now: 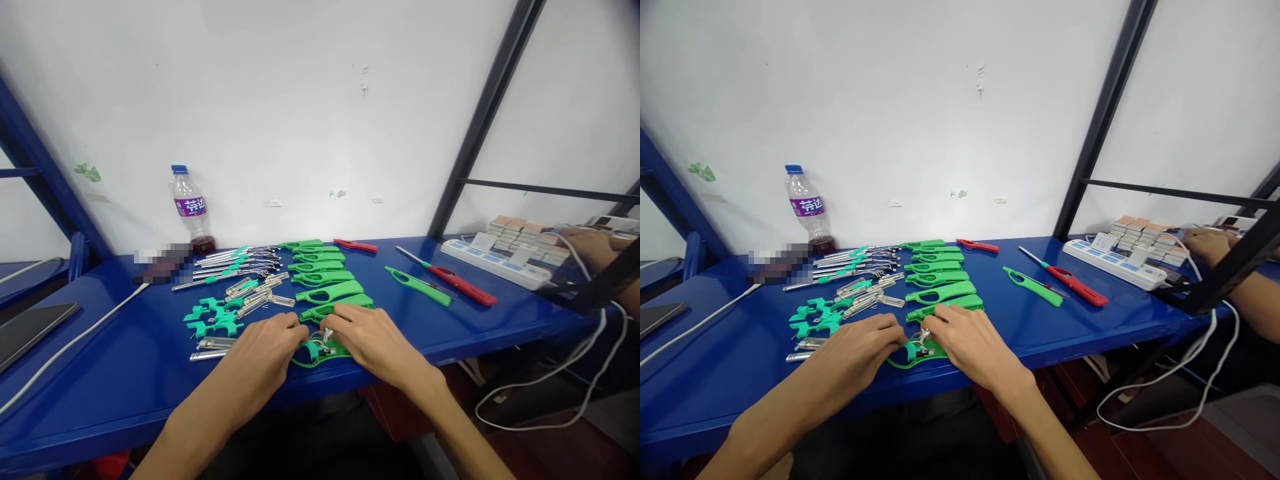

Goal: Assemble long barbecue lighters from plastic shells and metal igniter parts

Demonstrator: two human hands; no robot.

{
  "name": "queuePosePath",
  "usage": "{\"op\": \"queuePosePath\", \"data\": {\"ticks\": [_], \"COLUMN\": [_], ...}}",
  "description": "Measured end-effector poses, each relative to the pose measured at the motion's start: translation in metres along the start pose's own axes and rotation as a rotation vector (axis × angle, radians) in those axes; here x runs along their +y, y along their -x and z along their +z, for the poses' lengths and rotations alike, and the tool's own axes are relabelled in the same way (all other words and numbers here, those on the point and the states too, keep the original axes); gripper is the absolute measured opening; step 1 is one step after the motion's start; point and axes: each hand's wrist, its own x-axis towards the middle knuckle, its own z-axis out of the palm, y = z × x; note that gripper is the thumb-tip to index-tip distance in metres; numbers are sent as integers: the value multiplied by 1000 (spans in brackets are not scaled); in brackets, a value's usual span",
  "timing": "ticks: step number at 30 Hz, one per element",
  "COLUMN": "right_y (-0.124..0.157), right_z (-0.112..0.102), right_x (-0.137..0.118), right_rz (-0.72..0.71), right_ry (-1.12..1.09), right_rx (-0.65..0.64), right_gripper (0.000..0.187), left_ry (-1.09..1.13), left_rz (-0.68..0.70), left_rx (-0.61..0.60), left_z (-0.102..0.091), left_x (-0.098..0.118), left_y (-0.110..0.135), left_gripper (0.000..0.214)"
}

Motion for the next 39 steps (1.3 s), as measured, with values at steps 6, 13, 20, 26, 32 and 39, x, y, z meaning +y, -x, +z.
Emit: {"op": "queuePosePath", "data": {"ticks": [6, 13, 20, 26, 32, 39], "right_y": [3, 7, 14, 15, 13, 13], "right_z": [13, 14, 11, 13, 14, 17], "right_x": [5, 5, 8, 6, 3, 4], "right_rz": [39, 80, 205, 251, 180, 156], "right_ry": [-149, -385, -586, -648, -508, -486], "right_rx": [100, 111, 338, 347, 170, 146], "right_gripper": [21, 26, 37, 22, 24, 25], "left_ry": [-34, -40, 88, 110, 95, 101], "left_rz": [-24, -5, -24, 25, 7, 22], "left_rx": [66, 95, 80, 100, 104, 142], "left_z": [-2, 8, 8, 13, 11, 18], "left_x": [13, 10, 8, 5, 8, 5], "left_y": [-5, -14, -15, -14, -14, -15], "left_gripper": [25, 27, 25, 26, 23, 21]}}
